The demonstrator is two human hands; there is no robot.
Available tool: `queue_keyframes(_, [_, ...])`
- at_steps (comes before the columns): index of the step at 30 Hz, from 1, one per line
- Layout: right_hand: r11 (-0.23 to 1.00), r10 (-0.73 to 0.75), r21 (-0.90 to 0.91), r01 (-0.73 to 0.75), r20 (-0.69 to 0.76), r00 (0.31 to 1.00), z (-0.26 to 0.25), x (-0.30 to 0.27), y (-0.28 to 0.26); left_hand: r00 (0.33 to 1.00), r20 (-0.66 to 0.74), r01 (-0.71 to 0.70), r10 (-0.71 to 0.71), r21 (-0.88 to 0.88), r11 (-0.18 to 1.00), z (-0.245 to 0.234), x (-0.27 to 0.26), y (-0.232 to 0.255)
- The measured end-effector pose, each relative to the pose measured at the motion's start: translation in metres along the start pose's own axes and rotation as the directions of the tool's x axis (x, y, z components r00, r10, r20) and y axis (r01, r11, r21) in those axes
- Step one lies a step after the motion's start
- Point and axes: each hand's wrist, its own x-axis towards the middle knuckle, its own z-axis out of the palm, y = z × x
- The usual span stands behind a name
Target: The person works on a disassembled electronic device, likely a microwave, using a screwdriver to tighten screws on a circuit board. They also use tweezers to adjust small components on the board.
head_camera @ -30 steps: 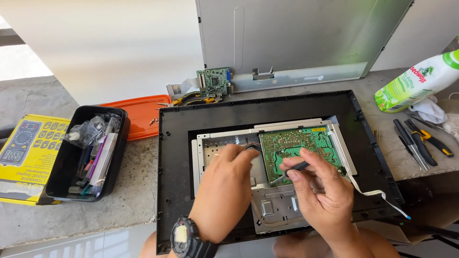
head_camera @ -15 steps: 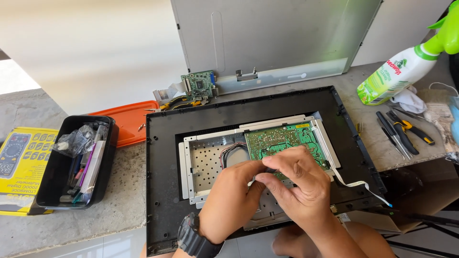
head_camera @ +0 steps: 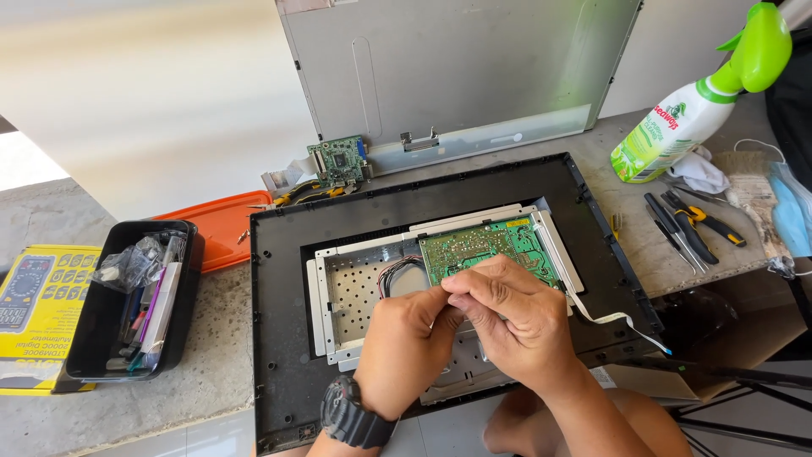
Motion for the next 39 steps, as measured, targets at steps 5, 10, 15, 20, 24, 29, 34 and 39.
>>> queue_keyframes(5, [0.998,0.0,0.061,-0.003,0.039,0.999,0.001,-0.003,-0.002,0.995,0.077,0.074,-0.068,-0.079,0.994,-0.023,0.009,0.009])
queue_keyframes(10, [0.999,-0.04,0.024,0.041,-0.05,0.998,0.019,-0.01,-0.003,0.964,0.264,0.082,-0.028,-0.196,0.977,-0.027,0.003,-0.003])
queue_keyframes(15, [0.999,-0.032,0.024,0.034,-0.07,0.997,0.018,-0.009,0.0,0.98,0.184,-0.041,0.07,-0.154,0.987,-0.014,0.002,-0.015])
queue_keyframes(20, [1.0,-0.02,0.018,0.021,-0.065,0.998,0.009,0.001,-0.008,0.985,0.144,-0.069,0.093,-0.163,0.984,-0.012,0.003,-0.011])
queue_keyframes(24, [0.999,-0.02,0.051,0.02,0.002,1.0,-0.001,0.005,-0.004,0.994,0.099,-0.034,0.049,-0.14,0.99,-0.006,0.001,-0.007])
queue_keyframes(29, [0.992,-0.043,0.123,0.04,0.027,0.999,0.004,0.006,-0.006,0.995,0.095,-0.023,0.04,-0.174,0.984,-0.014,-0.002,-0.007])
queue_keyframes(34, [0.937,0.217,0.269,-0.223,0.05,0.975,0.028,0.006,-0.026,0.995,0.098,-0.013,-0.007,0.201,0.979,-0.046,-0.022,0.012])
queue_keyframes(39, [0.746,0.4,0.547,-0.38,0.088,0.912,0.037,-0.006,-0.017,0.987,0.151,-0.123,0.056,0.487,0.865,-0.052,-0.091,0.007])
